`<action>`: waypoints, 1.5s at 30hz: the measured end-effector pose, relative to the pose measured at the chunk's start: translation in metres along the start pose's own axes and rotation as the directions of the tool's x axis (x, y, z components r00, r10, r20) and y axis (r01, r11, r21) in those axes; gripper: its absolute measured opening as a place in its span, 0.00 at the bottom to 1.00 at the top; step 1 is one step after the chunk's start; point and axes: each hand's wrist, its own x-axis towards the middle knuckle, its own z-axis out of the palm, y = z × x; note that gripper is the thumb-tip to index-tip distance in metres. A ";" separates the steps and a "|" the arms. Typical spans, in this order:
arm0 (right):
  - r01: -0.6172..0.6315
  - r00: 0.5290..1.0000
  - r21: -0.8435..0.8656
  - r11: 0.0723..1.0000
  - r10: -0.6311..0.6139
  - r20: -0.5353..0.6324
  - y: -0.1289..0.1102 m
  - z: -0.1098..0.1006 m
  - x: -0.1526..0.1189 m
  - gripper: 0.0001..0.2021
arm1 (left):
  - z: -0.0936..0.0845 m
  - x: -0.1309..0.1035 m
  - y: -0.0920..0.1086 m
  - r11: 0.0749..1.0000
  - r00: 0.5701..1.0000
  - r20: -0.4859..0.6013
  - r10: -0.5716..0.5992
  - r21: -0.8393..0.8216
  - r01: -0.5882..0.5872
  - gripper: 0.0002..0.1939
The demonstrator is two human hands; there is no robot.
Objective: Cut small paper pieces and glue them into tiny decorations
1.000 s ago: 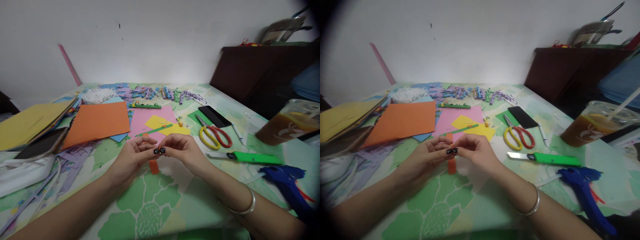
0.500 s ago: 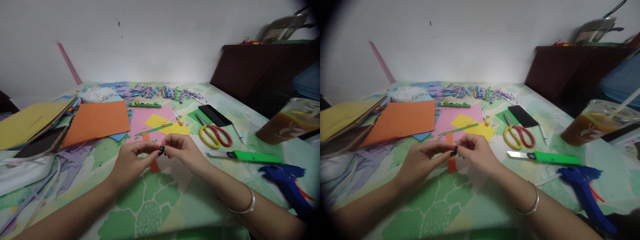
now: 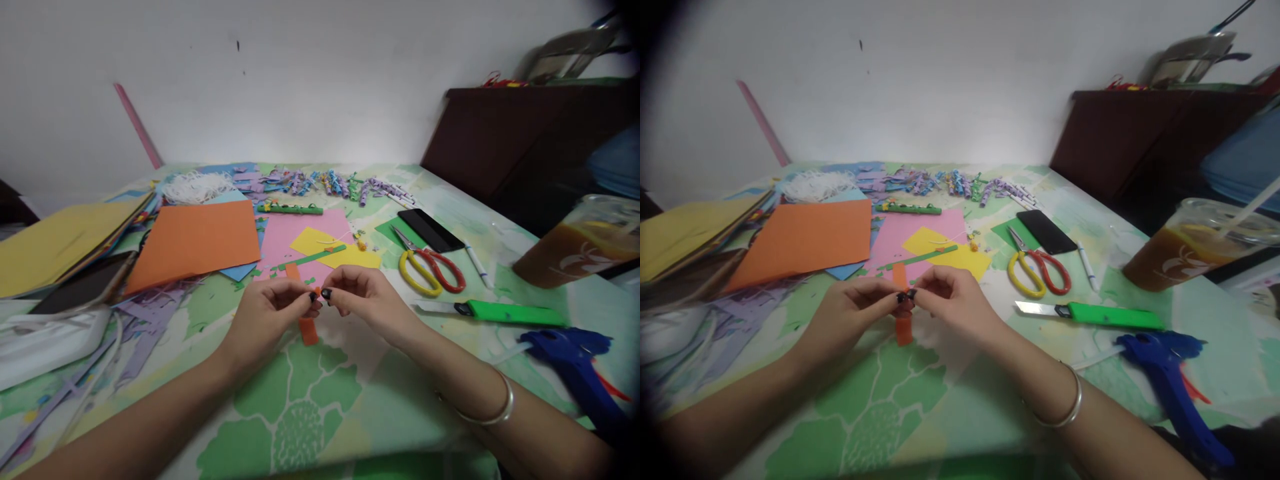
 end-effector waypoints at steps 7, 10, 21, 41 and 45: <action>0.032 0.999 -0.034 0.999 -0.032 0.002 0.007 0.002 0.000 0.05 | -0.001 0.000 -0.004 1.000 0.999 0.032 0.008 0.026 -0.009 0.02; 0.011 1.000 0.009 1.000 -0.011 0.018 0.005 0.002 0.000 0.05 | -0.001 0.002 -0.005 0.998 0.997 0.054 -0.055 -0.037 0.057 0.02; -0.088 0.995 -0.106 0.990 0.082 -0.061 0.007 -0.007 0.011 0.05 | 0.002 -0.002 -0.008 0.987 0.979 0.187 -0.078 0.152 0.050 0.07; 0.151 0.988 -0.509 0.847 -0.143 0.055 0.026 -0.010 0.058 0.05 | -0.023 0.029 -0.029 0.493 0.822 0.017 0.569 0.793 -0.357 0.07; 0.420 0.902 -0.621 0.661 -0.378 0.208 0.027 -0.016 0.053 0.06 | -0.019 0.033 -0.033 0.548 0.835 0.006 0.550 0.752 -0.366 0.09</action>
